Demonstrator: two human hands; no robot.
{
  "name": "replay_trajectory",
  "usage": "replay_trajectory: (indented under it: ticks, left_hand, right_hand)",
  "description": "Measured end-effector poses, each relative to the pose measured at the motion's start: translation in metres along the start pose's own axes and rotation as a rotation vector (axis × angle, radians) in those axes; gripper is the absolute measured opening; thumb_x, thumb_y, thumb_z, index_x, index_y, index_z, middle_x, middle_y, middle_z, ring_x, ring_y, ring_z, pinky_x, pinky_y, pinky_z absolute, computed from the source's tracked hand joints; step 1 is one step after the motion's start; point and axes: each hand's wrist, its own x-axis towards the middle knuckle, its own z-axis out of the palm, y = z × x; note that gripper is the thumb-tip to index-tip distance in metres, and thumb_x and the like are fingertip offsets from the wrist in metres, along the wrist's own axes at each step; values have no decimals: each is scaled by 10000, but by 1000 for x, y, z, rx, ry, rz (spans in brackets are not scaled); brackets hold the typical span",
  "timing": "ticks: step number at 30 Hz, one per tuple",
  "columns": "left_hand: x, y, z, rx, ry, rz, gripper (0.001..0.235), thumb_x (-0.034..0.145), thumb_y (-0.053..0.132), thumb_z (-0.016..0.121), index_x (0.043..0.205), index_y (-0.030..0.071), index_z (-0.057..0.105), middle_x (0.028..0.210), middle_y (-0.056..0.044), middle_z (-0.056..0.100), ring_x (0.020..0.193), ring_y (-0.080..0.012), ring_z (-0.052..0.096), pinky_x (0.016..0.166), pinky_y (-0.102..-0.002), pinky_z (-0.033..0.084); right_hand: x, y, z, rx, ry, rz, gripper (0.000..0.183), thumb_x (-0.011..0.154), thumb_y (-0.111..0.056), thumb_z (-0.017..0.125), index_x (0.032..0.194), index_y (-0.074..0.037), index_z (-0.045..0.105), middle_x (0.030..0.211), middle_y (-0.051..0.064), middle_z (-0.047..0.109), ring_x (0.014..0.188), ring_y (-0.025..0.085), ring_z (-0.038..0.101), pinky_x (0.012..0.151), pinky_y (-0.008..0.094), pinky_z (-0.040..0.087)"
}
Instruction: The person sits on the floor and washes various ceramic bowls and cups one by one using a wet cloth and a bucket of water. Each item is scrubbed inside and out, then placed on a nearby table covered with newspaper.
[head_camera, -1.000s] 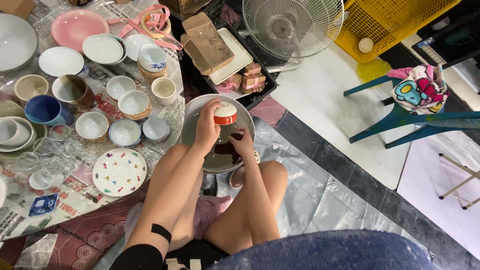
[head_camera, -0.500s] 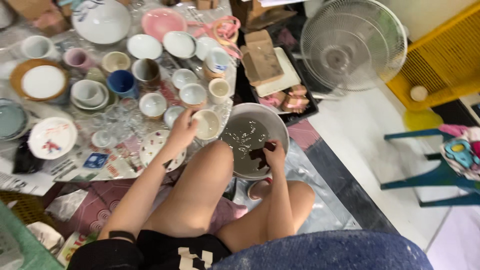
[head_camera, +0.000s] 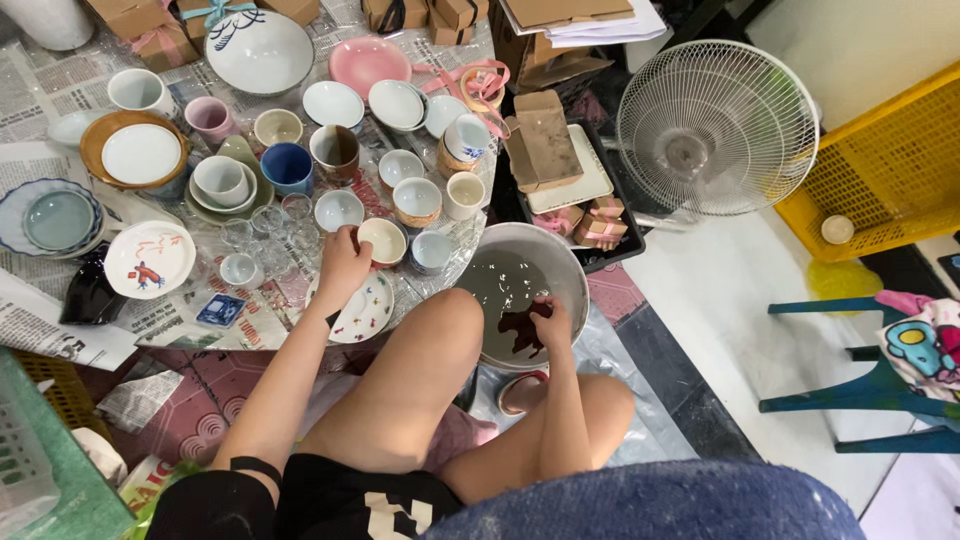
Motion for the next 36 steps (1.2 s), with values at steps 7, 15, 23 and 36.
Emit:
replay_trajectory:
  ticks: [7,15,23,36]
  left_hand:
    - [3,22,0,309,-9,88,461,933,246,655,1267,-69,613,1166,-292,600,914,-443,647,790,-500,536]
    - [60,1,-18,936,-217,249,228,963,141,577,1100,72,746,1169,-139,704,1187,-349,623,960,-529,483]
    - [81,-18,1,1359,-382,431,289,957,186,546,1075,165,809,1160,-51,753,1342,-280,528,1185,-547,221]
    - [112,-41,-8,1172,-350,431,201,909,167,608,935,155,807,997,-21,764,1118,-213,635,1028,-508,359]
  right_hand:
    - [-4,1,-14,-70,-1,115,383,765,-117,807,1131,-145,699,1070,142,752,1019,305,720,903,389,552]
    - [-2,0,-13,-67,9,132,397,764,-138,812,1141,-155,691,1055,149,756,1003,303,732,897,390,564]
    - [-4,2,-8,-82,-5,80,389,762,-147,826,1129,-152,697,1046,139,760,985,302,731,879,390,568]
    - [-3,3,-10,-107,41,15,336,810,-117,758,1137,-126,677,1039,149,756,1012,325,720,906,406,545]
